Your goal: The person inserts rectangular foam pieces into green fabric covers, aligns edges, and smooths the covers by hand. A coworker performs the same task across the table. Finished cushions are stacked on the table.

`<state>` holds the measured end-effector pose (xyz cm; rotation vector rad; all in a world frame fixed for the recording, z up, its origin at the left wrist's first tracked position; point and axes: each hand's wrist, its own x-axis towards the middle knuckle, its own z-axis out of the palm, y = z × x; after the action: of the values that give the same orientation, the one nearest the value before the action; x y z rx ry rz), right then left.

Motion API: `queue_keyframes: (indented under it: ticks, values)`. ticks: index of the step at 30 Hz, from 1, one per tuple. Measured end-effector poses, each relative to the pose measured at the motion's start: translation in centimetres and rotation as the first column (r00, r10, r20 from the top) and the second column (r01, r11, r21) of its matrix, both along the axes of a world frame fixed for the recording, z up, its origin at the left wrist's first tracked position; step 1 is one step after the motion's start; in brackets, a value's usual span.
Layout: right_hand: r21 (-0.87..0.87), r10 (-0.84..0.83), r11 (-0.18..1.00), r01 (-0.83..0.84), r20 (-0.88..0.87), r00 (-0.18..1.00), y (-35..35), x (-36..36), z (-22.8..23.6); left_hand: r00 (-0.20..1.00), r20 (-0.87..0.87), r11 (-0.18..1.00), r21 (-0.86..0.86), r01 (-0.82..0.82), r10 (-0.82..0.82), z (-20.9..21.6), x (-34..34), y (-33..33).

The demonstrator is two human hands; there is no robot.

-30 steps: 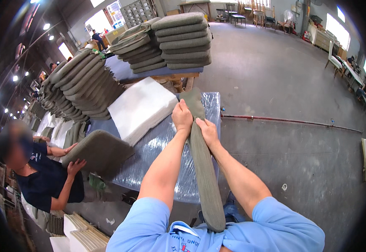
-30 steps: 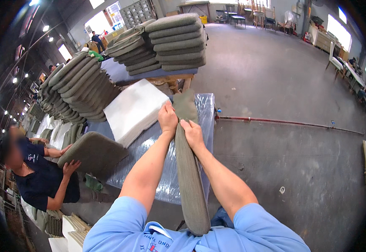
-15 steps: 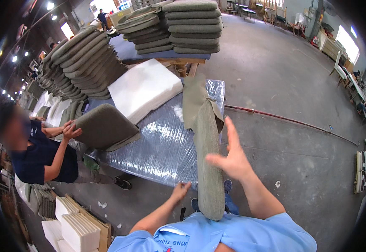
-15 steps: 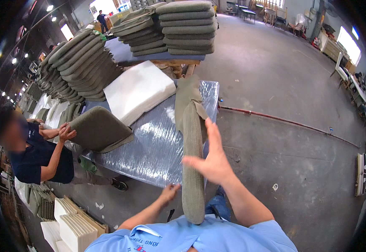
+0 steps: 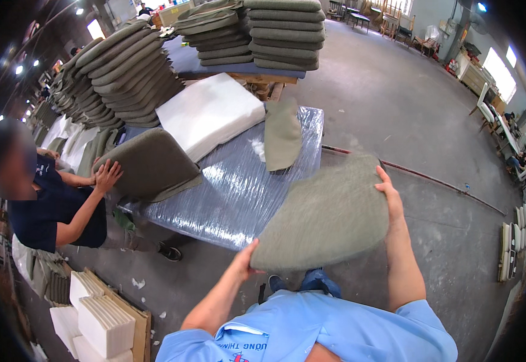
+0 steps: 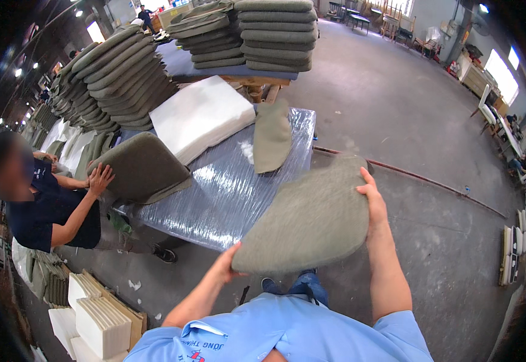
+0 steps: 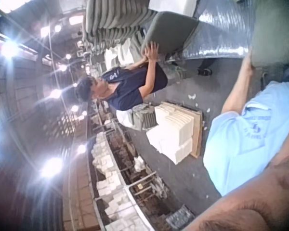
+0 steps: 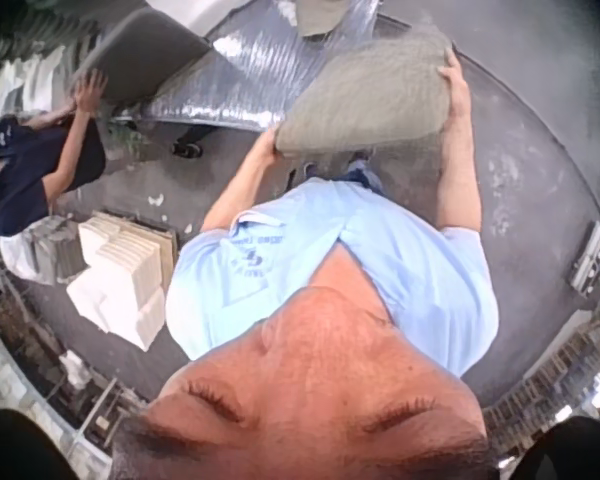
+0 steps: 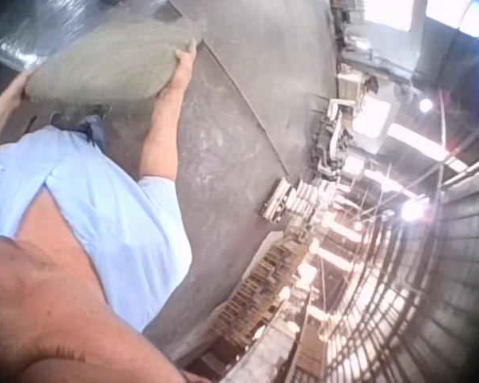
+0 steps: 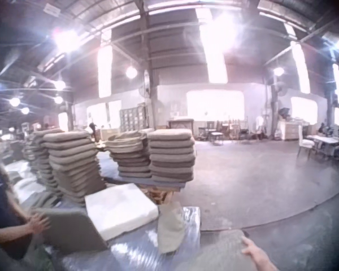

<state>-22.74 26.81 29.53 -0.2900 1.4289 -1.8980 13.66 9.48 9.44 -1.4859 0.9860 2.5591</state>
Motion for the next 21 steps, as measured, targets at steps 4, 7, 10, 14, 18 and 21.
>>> queue_keyframes:
  ticks: [4,7,10,14,18,21]
  values:
    - [-0.028,-0.027,0.999,0.03,0.115,0.993,3.9,0.2,-3.4,0.998,-0.002,0.947,-0.317,0.055,-0.059,9.2,2.6,-3.2]
    - [-0.046,0.006,0.999,0.007,0.281,0.96,6.0,1.4,-7.4,0.996,0.061,0.86,-0.502,0.089,-0.068,17.8,4.4,-4.7]
    - [-0.031,0.051,0.999,-0.041,0.496,0.867,5.0,2.8,-8.7,0.996,0.084,0.807,-0.585,0.082,-0.04,19.7,4.9,-6.2]
    - [0.133,0.047,0.984,-0.122,0.463,0.885,1.2,4.4,-8.3,0.947,0.299,0.588,-0.789,0.177,0.116,16.8,5.1,-8.0]
    - [0.298,0.071,0.955,0.019,-0.29,0.954,-1.6,4.9,-7.0,0.907,0.271,0.162,-0.96,0.229,0.324,14.2,4.3,-8.7]
    - [0.249,0.077,0.957,0.15,-0.715,0.695,-2.5,5.3,-6.8,0.967,-0.097,0.297,-0.94,-0.167,0.237,13.0,3.2,-8.7]
